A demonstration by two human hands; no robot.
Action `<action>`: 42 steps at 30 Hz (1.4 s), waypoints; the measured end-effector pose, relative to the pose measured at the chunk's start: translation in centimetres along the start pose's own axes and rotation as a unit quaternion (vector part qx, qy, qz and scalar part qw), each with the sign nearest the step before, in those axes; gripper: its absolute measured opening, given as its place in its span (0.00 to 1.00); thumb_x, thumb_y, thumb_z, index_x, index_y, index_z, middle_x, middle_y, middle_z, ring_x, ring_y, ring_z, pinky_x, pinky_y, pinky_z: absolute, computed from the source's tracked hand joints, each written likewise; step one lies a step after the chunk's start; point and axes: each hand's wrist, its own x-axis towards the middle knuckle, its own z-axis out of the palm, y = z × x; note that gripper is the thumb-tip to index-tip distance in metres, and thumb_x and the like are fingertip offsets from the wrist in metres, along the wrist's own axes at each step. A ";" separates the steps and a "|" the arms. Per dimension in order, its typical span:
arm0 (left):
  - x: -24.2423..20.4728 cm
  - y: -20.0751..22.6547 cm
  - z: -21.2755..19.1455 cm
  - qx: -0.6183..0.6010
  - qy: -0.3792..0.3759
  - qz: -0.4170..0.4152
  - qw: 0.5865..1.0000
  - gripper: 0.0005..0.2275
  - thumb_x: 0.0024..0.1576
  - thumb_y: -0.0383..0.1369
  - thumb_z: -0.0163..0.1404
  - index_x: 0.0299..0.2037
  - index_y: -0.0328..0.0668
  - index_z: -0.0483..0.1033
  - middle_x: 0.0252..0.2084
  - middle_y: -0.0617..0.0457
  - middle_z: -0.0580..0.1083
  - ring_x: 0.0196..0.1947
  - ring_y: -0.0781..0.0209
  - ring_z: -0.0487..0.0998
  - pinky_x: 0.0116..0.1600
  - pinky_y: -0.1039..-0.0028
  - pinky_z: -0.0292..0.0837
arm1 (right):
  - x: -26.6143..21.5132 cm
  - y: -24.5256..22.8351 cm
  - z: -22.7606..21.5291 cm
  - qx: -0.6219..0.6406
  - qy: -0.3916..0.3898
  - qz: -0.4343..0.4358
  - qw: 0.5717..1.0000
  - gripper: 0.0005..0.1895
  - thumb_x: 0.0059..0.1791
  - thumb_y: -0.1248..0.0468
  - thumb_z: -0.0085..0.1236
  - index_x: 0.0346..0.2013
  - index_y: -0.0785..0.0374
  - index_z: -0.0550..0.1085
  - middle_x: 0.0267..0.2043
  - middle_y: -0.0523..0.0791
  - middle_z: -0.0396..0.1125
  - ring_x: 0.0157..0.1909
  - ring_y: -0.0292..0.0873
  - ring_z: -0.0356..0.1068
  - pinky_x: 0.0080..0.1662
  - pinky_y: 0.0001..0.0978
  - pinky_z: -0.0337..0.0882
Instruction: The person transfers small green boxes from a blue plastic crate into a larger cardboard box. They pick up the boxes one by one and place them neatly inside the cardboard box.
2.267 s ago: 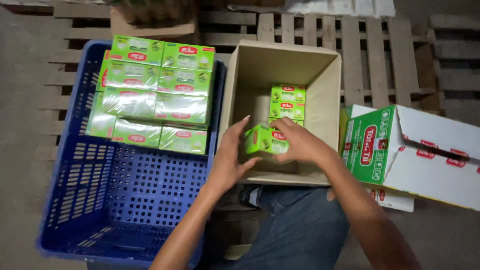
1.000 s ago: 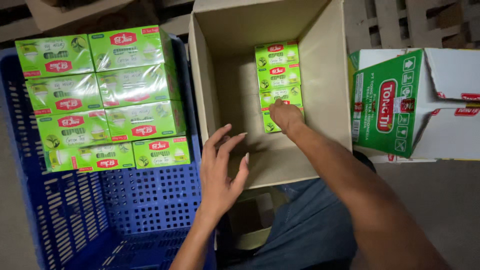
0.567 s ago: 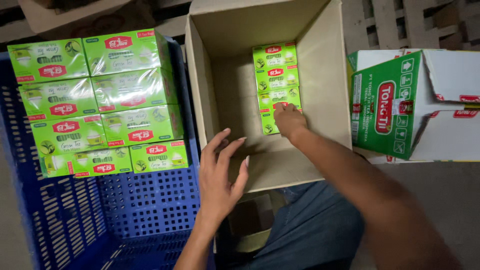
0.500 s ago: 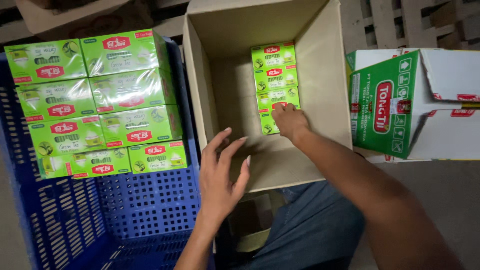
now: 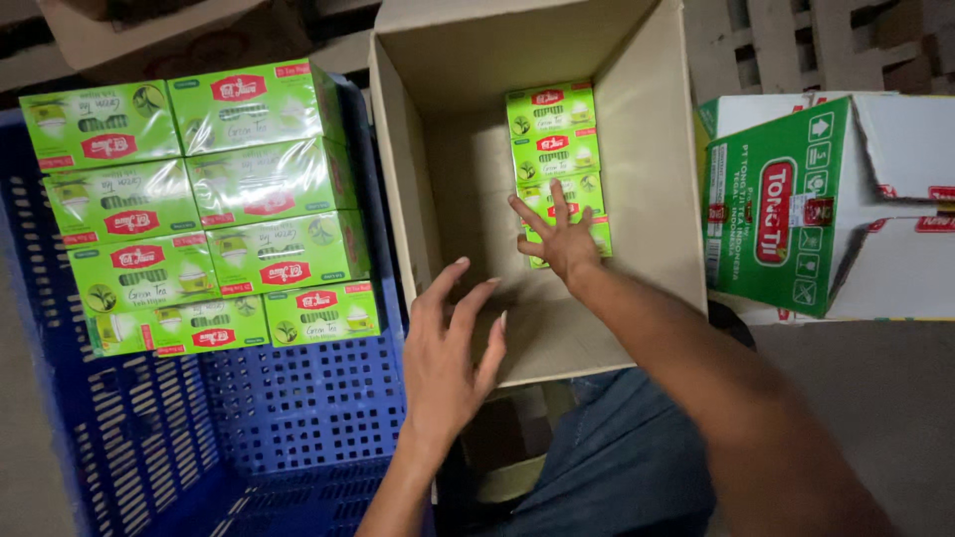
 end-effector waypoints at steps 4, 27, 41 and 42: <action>-0.2 -0.1 0.0 0.005 0.005 0.000 1.000 0.16 0.65 0.30 0.56 0.64 0.46 0.76 0.68 0.38 0.68 0.60 0.36 0.77 0.61 0.54 0.78 | 1.6 0.3 1.7 -0.004 0.021 -0.001 1.000 0.44 0.55 0.77 0.56 0.74 0.25 0.60 0.90 0.34 0.06 0.86 0.81 0.23 0.66 0.80 0.68; -0.8 0.1 -0.6 -0.055 0.037 0.006 0.998 0.15 0.65 0.26 0.54 0.62 0.46 0.77 0.64 0.43 0.72 0.60 0.39 0.79 0.62 0.54 0.79 | -4.8 2.8 -1.4 0.323 0.118 0.010 0.939 0.22 0.53 0.51 0.66 0.59 0.53 0.78 0.53 0.54 0.78 0.57 0.66 0.80 0.51 0.70 0.78; -8.4 -3.3 -4.8 -0.012 0.086 0.066 0.994 0.17 0.62 0.28 0.58 0.62 0.46 0.78 0.63 0.41 0.76 0.61 0.35 0.79 0.63 0.48 0.75 | -18.2 -4.5 -5.1 0.397 0.540 0.072 0.739 0.07 0.58 0.60 0.61 0.49 0.54 0.82 0.42 0.45 0.78 0.47 0.51 0.81 0.46 0.42 0.81; -9.3 -4.3 -5.4 -0.001 0.091 0.064 0.994 0.17 0.62 0.28 0.58 0.61 0.44 0.78 0.62 0.38 0.76 0.60 0.32 0.79 0.62 0.46 0.75 | -18.0 -4.9 -5.0 0.370 0.569 0.072 0.731 0.05 0.58 0.61 0.62 0.46 0.55 0.83 0.39 0.45 0.78 0.44 0.52 0.82 0.45 0.43 0.81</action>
